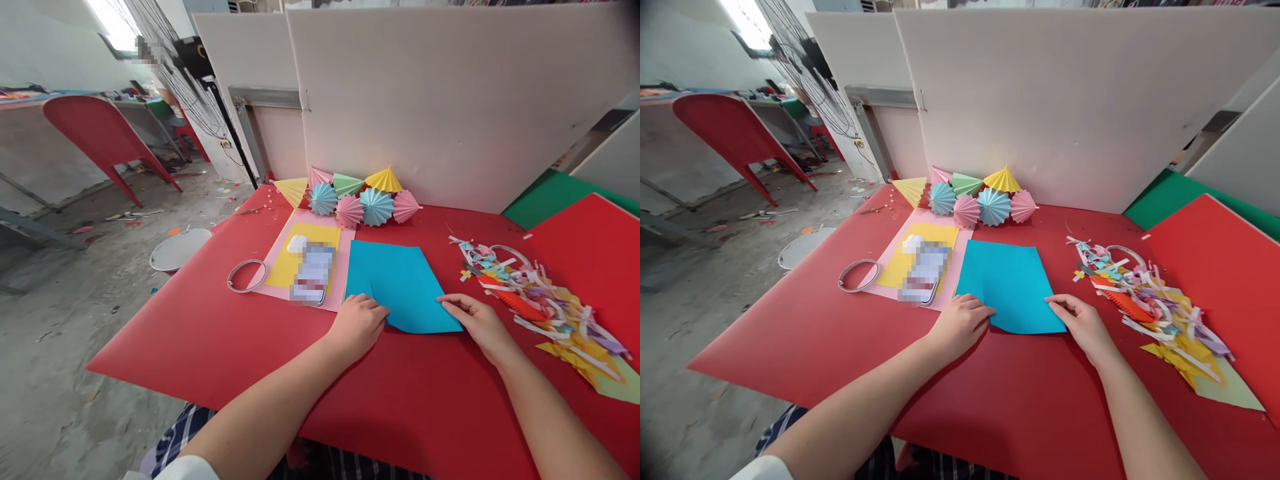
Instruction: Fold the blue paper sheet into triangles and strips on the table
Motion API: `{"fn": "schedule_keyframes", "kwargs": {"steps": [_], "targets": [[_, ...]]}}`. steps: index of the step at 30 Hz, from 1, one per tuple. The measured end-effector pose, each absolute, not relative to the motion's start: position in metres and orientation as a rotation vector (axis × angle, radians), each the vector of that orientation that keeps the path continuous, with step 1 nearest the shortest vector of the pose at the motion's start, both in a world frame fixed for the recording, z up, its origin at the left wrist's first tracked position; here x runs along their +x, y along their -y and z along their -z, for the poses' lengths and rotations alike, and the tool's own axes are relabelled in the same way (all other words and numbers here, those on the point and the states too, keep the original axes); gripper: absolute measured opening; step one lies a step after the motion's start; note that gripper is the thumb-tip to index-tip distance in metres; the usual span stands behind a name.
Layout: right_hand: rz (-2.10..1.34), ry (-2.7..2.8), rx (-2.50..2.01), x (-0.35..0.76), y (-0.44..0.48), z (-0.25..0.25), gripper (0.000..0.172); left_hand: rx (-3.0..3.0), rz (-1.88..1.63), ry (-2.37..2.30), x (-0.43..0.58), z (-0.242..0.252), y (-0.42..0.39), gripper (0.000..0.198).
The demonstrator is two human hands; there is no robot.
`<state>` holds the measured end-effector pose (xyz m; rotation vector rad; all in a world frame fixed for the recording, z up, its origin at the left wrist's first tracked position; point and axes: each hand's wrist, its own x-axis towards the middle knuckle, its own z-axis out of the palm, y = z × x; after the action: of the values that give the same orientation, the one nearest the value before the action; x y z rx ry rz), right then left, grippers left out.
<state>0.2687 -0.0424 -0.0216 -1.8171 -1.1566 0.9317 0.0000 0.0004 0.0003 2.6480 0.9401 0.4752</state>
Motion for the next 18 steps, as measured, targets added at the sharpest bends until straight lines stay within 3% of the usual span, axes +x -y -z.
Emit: {"fn": "schedule_keyframes", "kwargs": {"steps": [18], "targets": [[-0.915, 1.202, -1.824, 0.2673, 0.0425, 0.0192, 0.04, 2.668, -0.445, -0.936, -0.0013, -0.0021, -0.0007, 0.023]]}}
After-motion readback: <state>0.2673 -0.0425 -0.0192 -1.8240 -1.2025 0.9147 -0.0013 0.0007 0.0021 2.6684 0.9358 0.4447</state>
